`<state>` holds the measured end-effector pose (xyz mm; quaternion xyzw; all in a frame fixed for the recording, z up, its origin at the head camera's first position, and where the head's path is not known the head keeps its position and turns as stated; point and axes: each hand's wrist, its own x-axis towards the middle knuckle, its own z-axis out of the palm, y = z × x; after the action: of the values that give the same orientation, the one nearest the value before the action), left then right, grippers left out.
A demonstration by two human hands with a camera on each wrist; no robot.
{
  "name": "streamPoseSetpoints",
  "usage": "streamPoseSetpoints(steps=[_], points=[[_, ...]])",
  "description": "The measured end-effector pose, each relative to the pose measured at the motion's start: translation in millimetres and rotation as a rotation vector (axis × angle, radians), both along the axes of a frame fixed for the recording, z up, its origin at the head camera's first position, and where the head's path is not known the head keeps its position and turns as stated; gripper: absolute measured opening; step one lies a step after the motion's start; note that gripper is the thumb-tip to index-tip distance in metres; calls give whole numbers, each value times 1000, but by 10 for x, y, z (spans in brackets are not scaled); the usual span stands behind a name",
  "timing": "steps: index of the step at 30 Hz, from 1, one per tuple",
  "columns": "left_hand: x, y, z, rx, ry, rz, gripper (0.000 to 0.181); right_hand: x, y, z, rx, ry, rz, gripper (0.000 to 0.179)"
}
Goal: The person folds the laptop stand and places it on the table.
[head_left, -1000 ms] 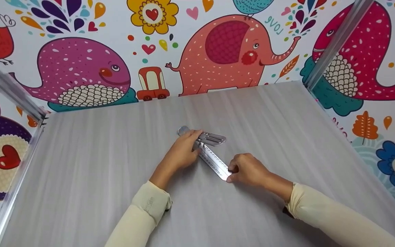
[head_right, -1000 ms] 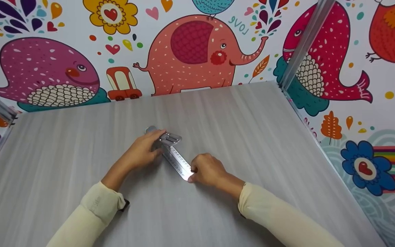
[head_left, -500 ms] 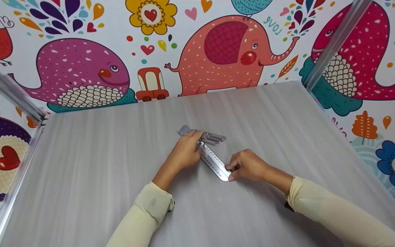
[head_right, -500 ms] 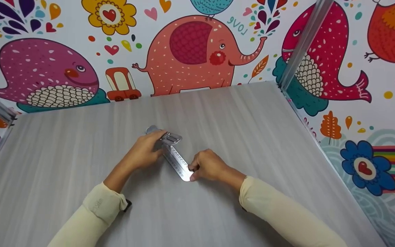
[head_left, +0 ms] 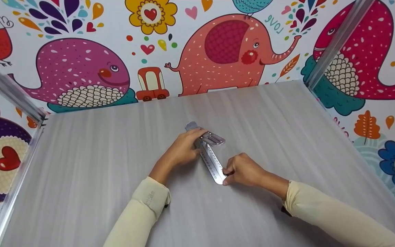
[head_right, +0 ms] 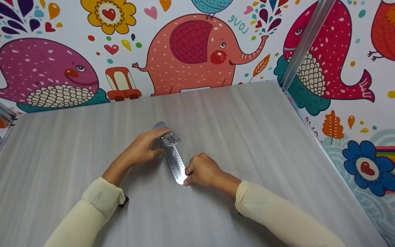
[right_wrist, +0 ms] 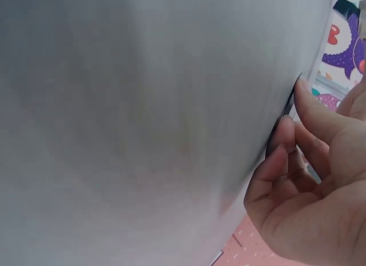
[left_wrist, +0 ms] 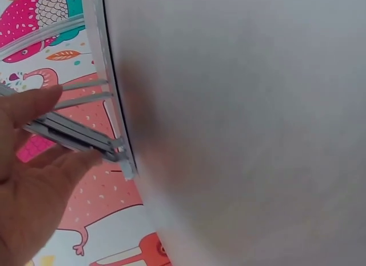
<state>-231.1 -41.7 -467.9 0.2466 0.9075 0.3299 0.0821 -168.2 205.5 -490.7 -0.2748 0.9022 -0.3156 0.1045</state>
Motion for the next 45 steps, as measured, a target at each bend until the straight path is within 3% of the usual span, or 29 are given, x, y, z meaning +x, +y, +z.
streamPoseSetpoints(steps=[15, 32, 41, 45], points=[[-94, -91, -111, 87, -15, -35, 70, 168, -338, 1, 94, 104, -68, 17], [-128, -107, -96, 72, -30, -35, 74, 202, -436, 18, 135, 105, -138, 22], [-122, -118, -106, 92, 1, -58, 73, 226, -454, 33, 173, 103, -244, 26], [-118, -122, -96, 91, -27, -55, 73, 207, -433, 32, 164, 102, -201, 26]])
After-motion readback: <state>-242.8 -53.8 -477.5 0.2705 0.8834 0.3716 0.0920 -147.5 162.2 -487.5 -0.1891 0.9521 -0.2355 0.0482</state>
